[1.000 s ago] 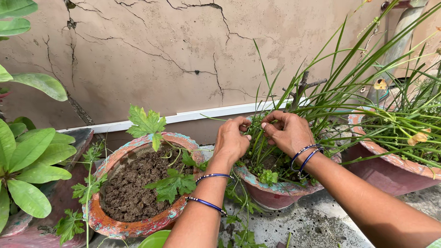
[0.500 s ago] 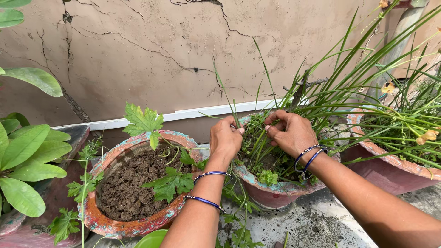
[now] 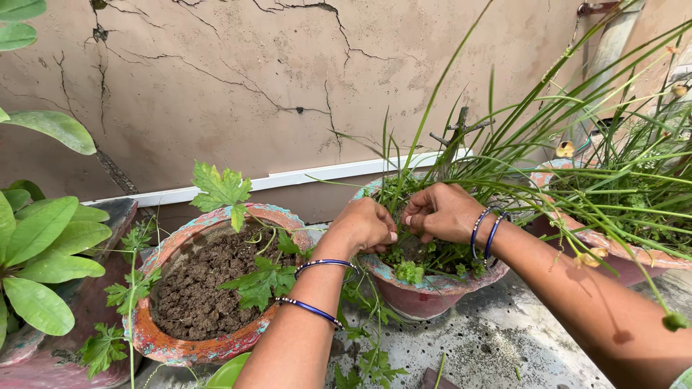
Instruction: The person clears dead leaves and debris from several flower pots by hand, waters the soil using a green plastic watering can, and harvests green leaves from a plant.
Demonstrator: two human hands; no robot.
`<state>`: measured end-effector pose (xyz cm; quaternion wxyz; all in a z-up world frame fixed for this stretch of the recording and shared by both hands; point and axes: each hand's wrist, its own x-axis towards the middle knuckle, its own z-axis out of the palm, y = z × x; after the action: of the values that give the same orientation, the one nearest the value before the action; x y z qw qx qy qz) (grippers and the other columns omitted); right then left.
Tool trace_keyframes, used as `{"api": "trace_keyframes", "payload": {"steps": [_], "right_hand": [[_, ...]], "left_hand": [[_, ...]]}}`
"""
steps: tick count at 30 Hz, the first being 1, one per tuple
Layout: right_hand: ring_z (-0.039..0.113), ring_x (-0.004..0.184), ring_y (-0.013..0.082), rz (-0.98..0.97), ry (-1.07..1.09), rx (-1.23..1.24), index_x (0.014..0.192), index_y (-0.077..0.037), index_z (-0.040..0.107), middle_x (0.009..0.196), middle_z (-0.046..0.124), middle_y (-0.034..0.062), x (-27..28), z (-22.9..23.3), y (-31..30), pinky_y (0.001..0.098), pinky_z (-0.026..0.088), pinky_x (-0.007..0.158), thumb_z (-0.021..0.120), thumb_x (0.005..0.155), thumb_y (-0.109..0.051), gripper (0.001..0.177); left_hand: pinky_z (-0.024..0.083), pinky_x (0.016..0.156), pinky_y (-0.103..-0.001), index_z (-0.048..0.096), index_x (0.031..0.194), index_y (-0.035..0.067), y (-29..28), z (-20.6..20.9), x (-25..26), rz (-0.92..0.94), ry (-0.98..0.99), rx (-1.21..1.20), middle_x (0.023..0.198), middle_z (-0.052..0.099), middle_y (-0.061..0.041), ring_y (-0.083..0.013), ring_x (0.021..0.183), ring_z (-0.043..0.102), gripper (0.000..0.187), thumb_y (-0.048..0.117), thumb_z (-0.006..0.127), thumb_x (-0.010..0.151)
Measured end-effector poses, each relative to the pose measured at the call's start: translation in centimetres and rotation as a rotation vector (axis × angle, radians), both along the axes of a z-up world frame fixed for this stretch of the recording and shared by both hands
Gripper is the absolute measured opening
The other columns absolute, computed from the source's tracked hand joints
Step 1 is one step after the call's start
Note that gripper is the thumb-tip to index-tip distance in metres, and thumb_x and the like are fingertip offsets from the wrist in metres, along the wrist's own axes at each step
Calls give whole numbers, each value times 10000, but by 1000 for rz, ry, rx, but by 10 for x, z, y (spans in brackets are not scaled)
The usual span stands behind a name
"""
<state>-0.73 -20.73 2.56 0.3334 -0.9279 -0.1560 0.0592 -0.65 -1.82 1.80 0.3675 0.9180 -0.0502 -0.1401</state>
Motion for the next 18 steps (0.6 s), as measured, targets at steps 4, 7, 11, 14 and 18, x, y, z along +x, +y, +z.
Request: {"api": "trace_keyframes", "payload": {"steps": [4,7,11,14,18], "right_hand": [[778,623,129,-49,-17,-42,926,-58,785,767,800,50,-6,14,-4,308,610,641,704,859,-201,178],[752,596,152,-91,-46,-90,894,-59,796,737,796,56,-12,23,-4,319,603,625,712,856,-207,174],[725,578,142,-112,-76,-97,906,-99,809,726,790,39,-17,29,-9,325,597,622,722,845,-241,178],[755,630,168,-132,-92,-90,942,-114,811,749,790,61,-17,27,-15,336,609,673,740,822,-245,192],[760,851,242,-140,-254,-202,976,-143,828,896,792,96,-18,22,-21,366,577,830,771,802,-261,218]], "left_hand": [[576,849,-364,809,979,126,-12,-11,-3,-196,-188,29,997,800,-66,-197,967,756,292,159,889,699],[571,864,-368,793,1005,117,-28,-15,-9,-209,-207,119,991,768,-83,-228,985,746,340,179,917,694],[569,871,-397,781,1018,69,-39,-18,-19,-208,-196,186,1017,756,-126,-273,1019,730,358,209,917,718],[579,876,-409,774,1048,72,-39,-25,-16,-129,-234,170,1027,762,-170,-292,1019,745,360,246,883,753],[561,898,-414,742,1118,76,-31,-42,-8,-3,-337,79,1074,730,-225,-333,1048,717,435,264,897,757]]}}
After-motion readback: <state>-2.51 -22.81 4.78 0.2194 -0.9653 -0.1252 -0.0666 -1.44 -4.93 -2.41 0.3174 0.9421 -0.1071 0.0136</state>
